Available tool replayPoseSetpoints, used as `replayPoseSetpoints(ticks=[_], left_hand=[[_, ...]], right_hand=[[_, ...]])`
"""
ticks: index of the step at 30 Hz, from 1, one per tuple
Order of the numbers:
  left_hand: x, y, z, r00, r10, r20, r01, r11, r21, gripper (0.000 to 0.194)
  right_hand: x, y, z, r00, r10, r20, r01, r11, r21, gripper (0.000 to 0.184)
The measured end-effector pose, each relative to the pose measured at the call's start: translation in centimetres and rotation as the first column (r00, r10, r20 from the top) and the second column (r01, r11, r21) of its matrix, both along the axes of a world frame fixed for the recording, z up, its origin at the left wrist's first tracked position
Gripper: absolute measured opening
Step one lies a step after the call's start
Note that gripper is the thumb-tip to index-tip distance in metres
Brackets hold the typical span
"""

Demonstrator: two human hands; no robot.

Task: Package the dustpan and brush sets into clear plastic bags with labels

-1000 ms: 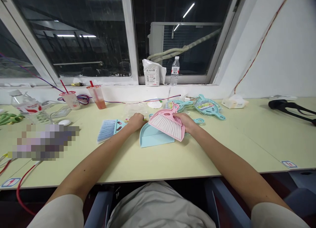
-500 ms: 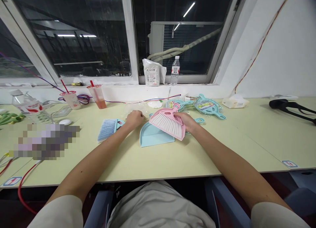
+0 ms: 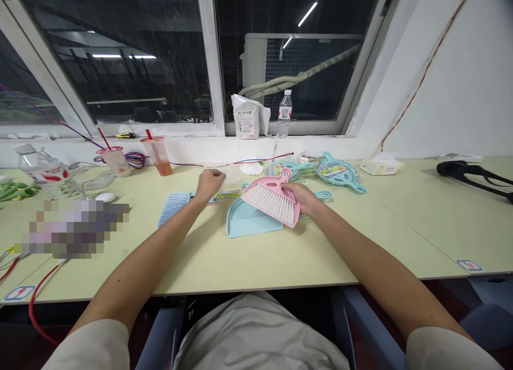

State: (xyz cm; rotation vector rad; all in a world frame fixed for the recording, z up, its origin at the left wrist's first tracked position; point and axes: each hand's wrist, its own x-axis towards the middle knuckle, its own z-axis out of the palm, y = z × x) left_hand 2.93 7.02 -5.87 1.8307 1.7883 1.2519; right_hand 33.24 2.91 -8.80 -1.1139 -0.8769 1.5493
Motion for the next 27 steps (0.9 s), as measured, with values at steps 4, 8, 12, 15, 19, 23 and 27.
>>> replayPoseSetpoints(ticks=[4, 8, 12, 15, 19, 23, 27], left_hand=[[0.6, -2.0, 2.8, 0.999, -0.006, 0.051, -0.005, 0.976, 0.217, 0.029], [3.6, -6.7, 4.1, 0.978, -0.056, -0.203, 0.140, 0.893, 0.428, 0.030], [7.3, -11.2, 1.9, 0.770, -0.168, -0.615, 0.443, 0.835, 0.326, 0.026], [8.6, -12.6, -0.2, 0.625, -0.275, -0.731, 0.571, 0.799, 0.187, 0.027], [8.3, -12.2, -1.1, 0.654, -0.359, -0.666, 0.625, 0.752, 0.208, 0.022], [7.4, -10.7, -0.9, 0.809, -0.249, -0.533, 0.467, 0.822, 0.326, 0.024], [6.9, -9.6, -0.8, 0.803, -0.223, -0.553, 0.405, 0.885, 0.231, 0.037]], right_hand=[[-0.4, -0.2, 0.1, 0.998, -0.062, -0.016, 0.062, 0.998, 0.023, 0.009], [-1.0, -0.5, 0.0, 0.996, -0.045, -0.077, 0.051, 0.996, 0.072, 0.014], [-1.9, -1.3, 0.2, 0.991, -0.021, -0.135, 0.035, 0.994, 0.104, 0.014], [-2.4, -1.8, 0.5, 0.985, -0.032, -0.169, 0.053, 0.990, 0.127, 0.013], [-2.6, -2.0, 0.4, 0.981, -0.045, -0.189, 0.072, 0.987, 0.142, 0.013], [-2.6, -1.7, -0.1, 0.980, -0.044, -0.195, 0.070, 0.989, 0.127, 0.016], [-2.6, -1.6, -0.3, 0.979, -0.017, -0.201, 0.041, 0.993, 0.114, 0.017]])
